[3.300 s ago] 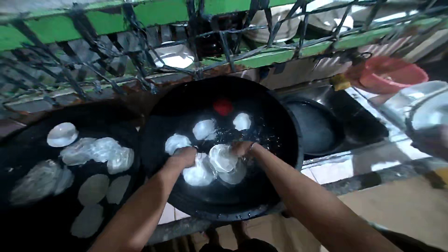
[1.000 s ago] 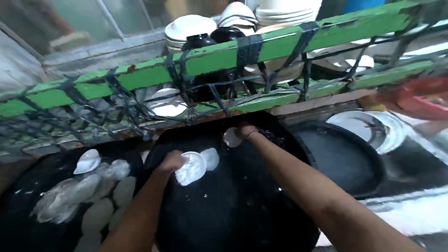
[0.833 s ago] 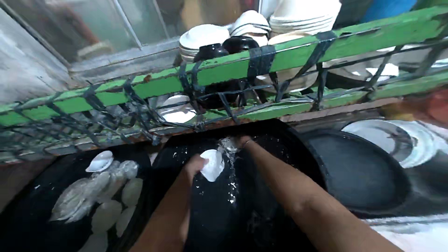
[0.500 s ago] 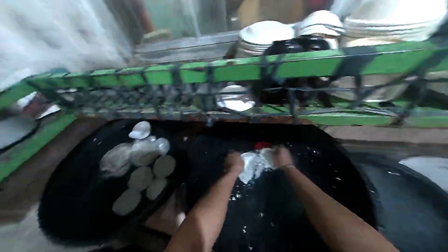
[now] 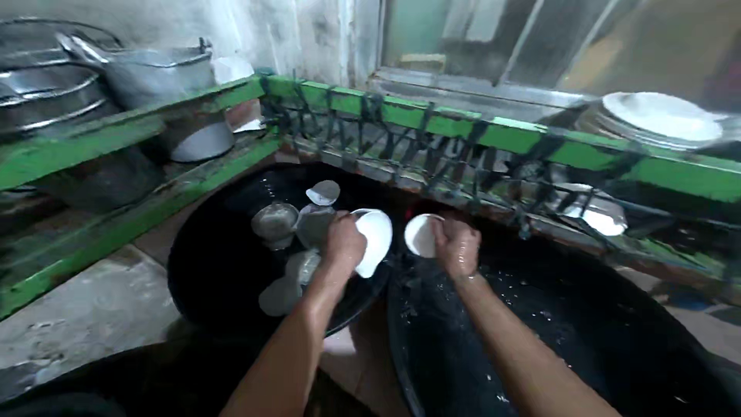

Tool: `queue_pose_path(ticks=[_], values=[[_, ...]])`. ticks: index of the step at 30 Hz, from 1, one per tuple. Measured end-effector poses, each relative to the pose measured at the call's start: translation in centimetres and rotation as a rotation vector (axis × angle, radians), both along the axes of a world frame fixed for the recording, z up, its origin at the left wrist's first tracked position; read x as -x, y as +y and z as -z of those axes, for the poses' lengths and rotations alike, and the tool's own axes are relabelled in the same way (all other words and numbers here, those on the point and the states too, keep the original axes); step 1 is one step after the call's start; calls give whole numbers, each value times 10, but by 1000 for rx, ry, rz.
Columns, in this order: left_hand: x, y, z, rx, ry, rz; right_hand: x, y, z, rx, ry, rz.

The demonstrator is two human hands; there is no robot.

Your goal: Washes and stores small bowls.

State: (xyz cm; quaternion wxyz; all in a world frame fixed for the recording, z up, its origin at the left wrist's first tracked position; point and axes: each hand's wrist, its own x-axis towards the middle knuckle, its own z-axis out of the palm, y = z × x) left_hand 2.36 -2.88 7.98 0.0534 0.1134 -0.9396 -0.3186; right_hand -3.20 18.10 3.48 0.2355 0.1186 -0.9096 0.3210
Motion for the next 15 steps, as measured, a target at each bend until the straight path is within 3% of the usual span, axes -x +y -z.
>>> queue_pose_path(ticks=[4, 8, 12, 15], values=[[-12, -107, 33, 86, -325, -48, 16, -110, 21, -253, -249, -250], [-4, -181, 59, 137, -582, 53, 12, -163, 50, -459, -483, -399], [30, -189, 61, 118, -376, 96, 21, -173, 55, -415, -338, -291], [79, -169, 75, -6, -232, 171, 47, -177, 55, -424, -423, -184]])
